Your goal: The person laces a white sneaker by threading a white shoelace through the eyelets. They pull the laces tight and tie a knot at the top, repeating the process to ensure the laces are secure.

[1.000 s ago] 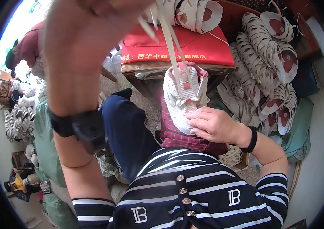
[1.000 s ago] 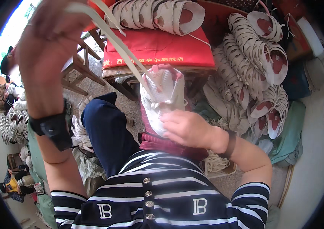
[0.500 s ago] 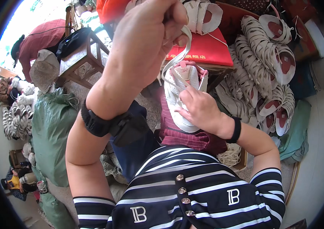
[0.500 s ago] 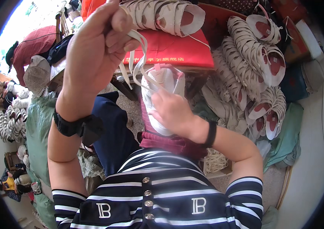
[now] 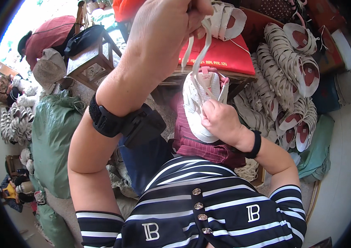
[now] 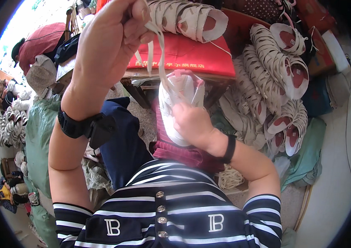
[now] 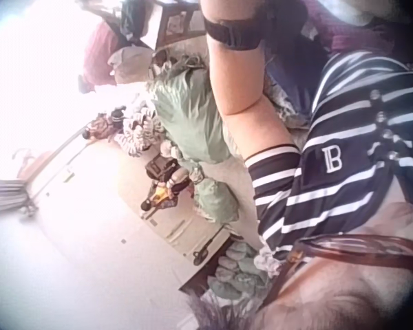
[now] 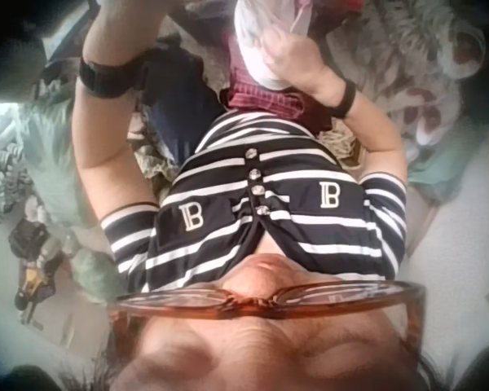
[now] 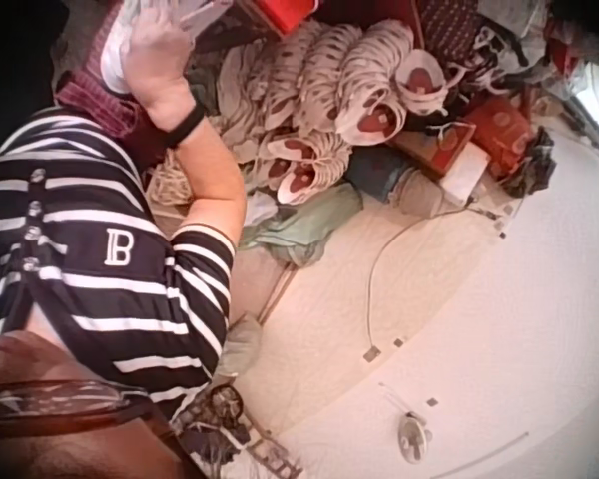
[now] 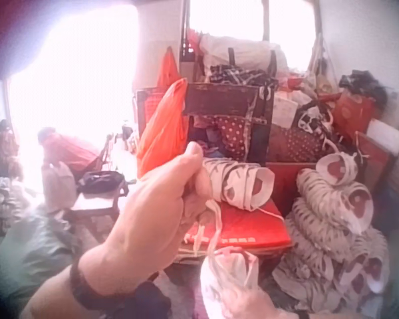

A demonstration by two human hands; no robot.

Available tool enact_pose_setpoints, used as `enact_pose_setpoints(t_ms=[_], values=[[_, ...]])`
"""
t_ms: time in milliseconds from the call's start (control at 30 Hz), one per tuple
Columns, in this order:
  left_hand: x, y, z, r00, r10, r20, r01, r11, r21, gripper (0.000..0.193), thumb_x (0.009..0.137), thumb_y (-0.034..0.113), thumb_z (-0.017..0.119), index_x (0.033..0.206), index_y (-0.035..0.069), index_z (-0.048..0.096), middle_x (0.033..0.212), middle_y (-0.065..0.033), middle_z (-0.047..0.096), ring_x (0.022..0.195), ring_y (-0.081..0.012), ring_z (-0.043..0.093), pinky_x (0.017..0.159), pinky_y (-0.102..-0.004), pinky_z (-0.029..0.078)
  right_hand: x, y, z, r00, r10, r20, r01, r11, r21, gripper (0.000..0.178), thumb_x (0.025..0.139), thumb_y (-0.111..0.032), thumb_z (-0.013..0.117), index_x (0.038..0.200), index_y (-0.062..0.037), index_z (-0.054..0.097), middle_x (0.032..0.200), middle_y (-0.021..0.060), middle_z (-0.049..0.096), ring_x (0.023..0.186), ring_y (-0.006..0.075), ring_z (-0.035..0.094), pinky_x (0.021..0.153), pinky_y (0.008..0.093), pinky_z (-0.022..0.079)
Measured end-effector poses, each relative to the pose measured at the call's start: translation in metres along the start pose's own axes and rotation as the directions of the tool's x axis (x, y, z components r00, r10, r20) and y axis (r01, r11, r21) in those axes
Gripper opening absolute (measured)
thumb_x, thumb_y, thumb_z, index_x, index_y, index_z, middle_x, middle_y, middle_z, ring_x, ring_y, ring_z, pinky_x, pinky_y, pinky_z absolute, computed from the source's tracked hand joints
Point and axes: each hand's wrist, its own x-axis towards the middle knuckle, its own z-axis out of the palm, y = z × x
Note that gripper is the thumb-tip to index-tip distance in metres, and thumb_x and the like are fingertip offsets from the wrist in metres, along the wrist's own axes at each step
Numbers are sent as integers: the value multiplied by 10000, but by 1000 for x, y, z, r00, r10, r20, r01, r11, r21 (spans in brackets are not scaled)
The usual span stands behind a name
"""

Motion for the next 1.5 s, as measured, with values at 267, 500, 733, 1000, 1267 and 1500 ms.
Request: enact_pose_setpoints(t_ms=[267, 500, 733, 1000, 1267, 1500], values=[[-2, 7, 38, 962, 272, 0, -244, 863, 442, 457, 1109, 331, 401, 789, 45, 557, 627, 32, 385, 573, -89, 361, 558, -259, 326, 24, 5, -14, 985, -126, -120, 102, 976, -192, 202, 782, -93, 688, 896, -66, 524, 789, 108, 558, 695, 288, 629, 606, 403, 502], [8, 24, 24, 998, -11, 67, 0, 988, 156, 437, 1107, 324, 397, 789, 68, 553, 626, 23, 387, 575, -102, 360, 595, -264, 364, 9, 6, 2, 984, -47, -169, 36, 997, -66, 185, 881, -91, 687, 995, -49, 547, 763, 115, 642, 652, 292, 666, 600, 400, 523], [42, 22, 12, 978, 70, 195, -20, 968, -251, 348, 1081, 213, 423, 758, 119, 514, 592, 48, 374, 531, -101, 332, 575, -272, 361, -4, 14, 13, 984, -27, -175, 51, 990, 133, 283, 882, -134, 731, 1068, -48, 536, 774, 121, 656, 667, 319, 672, 601, 418, 527], [26, 26, 12, 921, 176, 348, -39, 930, -366, 369, 1090, 204, 398, 755, 111, 521, 586, 44, 379, 525, -93, 337, 551, -264, 354, -19, 17, 16, 972, -4, -235, 66, 965, 256, 260, 891, -145, 729, 1075, -61, 565, 887, 130, 663, 816, 338, 678, 671, 433, 520], [27, 18, 3, 869, 290, 400, -216, 951, -220, 408, 1112, 229, 359, 765, 105, 533, 592, 37, 396, 523, -88, 351, 534, -258, 350, -26, 37, -15, 958, 267, -102, -191, 862, 469, 139, 926, -35, 681, 1047, -39, 613, 827, 81, 672, 678, 155, 669, 623, 299, 523], [16, 3, 9, 989, 103, 109, -71, 962, -264, 406, 1113, 264, 380, 761, 123, 526, 603, 47, 401, 521, -81, 354, 539, -249, 362, -2, 22, -26, 987, 159, -16, -153, 970, 190, 129, 901, -105, 675, 999, -54, 607, 842, 143, 706, 742, 347, 700, 625, 415, 541]])
